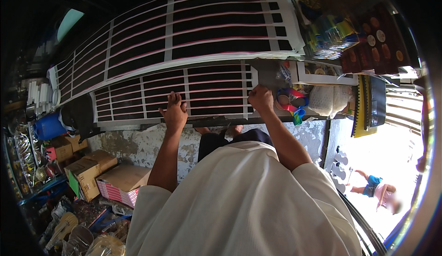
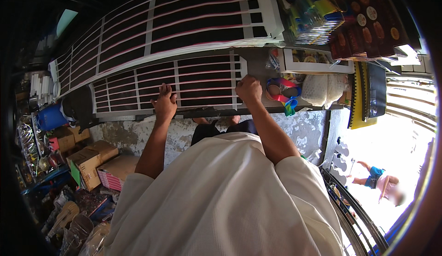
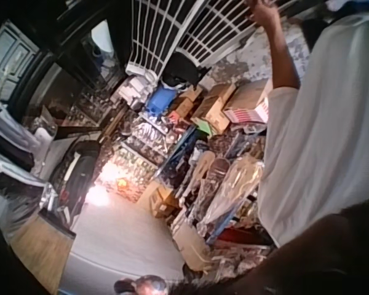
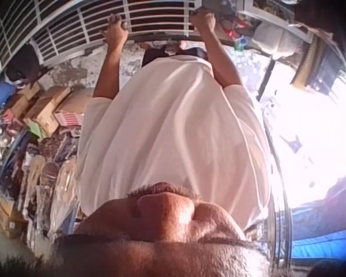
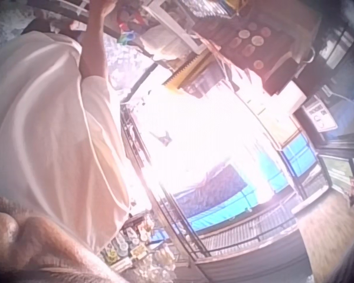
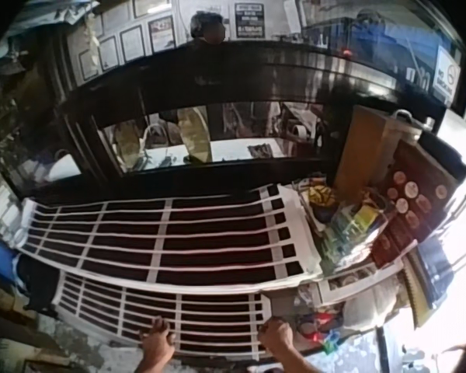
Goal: The person assembles a white metal grille by hand, pressing pink strips into the slots of the frame. They work methodically across the grille, ensuring each strip is seated correctly.
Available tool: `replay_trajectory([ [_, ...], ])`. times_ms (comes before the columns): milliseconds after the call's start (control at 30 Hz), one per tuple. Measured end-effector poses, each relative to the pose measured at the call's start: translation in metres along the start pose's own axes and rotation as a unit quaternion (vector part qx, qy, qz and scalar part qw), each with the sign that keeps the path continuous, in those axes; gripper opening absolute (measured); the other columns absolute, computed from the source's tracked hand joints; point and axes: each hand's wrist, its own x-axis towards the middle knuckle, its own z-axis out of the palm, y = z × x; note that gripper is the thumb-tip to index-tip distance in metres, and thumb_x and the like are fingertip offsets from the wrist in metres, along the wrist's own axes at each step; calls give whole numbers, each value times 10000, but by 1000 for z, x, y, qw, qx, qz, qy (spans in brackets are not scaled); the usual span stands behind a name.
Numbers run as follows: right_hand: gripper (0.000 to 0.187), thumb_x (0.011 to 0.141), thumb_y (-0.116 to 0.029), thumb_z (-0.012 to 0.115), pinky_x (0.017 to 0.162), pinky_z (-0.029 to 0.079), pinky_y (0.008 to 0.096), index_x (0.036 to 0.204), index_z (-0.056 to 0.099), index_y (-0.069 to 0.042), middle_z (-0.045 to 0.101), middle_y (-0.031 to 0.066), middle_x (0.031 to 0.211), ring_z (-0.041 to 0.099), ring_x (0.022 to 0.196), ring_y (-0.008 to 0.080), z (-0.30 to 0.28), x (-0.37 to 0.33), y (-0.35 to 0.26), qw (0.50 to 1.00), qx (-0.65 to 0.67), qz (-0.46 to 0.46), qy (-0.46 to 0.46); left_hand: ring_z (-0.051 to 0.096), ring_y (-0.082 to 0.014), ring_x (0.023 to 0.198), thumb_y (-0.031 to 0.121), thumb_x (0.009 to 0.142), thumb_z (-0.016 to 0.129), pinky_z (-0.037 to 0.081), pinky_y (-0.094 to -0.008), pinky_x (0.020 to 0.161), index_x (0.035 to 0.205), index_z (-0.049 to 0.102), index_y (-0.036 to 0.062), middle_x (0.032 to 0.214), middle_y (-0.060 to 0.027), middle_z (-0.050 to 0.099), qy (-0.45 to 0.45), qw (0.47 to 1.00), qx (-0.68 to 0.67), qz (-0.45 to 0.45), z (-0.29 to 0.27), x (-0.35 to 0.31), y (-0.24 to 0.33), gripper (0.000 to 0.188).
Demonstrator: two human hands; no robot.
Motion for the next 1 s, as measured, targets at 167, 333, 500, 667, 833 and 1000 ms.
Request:
replay_trajectory([
  [167, 211, 901, -232, 746, 912, 656, 548, 967, 836, -53, 822, 251, 997, 805, 1003, 470, -4, 3, 0, 1000, -3, 4, 3, 343, -326, 1696, 325, 1158, 575, 265, -900, 1231, 1654, 537, 120, 1811, -121, 400, 19, 1000, -15, 9, 3, -1, -1, 538],
  [333, 238, 935, -245, 809, 901, 641, 570, 1033, 754, -36, 810, 243, 1039, 790, 1029, 489, -5, -6, 2, 1000, 6, 5, -11, 447, -338, 1632, 216, 1095, 663, 331, -789, 1256, 1592, 597, 80, 1723, -186, 496, 165, 983, -10, 74, 16, -12, 12, 520],
  [500, 218, 954, -213, 825, 845, 613, 564, 1020, 694, -53, 797, 206, 953, 784, 962, 466, 4, -5, 3, 999, 10, -20, 33, 486, -337, 1601, 110, 1053, 687, 375, -663, 1286, 1545, 635, 69, 1691, -166, 526, 157, 949, -100, 253, 24, -21, 57, 497],
  [667, 226, 953, -210, 830, 835, 603, 572, 1015, 679, -53, 788, 205, 931, 775, 956, 479, 4, -6, 9, 998, 37, -38, 40, 450, -314, 1635, 66, 1041, 695, 396, -662, 1277, 1543, 648, 89, 1703, -132, 524, 119, 952, -62, 276, 27, -25, 78, 505],
  [833, 230, 953, -217, 831, 845, 598, 578, 1031, 679, -62, 787, 222, 958, 770, 978, 490, 1, -8, 7, 998, 40, -28, 29, 444, -307, 1642, 37, 1021, 697, 388, -666, 1289, 1547, 645, 76, 1718, -122, 518, 84, 958, -82, 262, 28, -24, 78, 529],
  [1000, 250, 964, -209, 805, 878, 605, 591, 1096, 659, -56, 781, 231, 998, 767, 997, 499, -2, -8, 6, 999, 35, -29, 7, 456, -303, 1635, 50, 1019, 687, 402, -647, 1295, 1544, 644, 58, 1718, -115, 530, 90, 951, -59, 292, 27, -25, 91, 527],
])
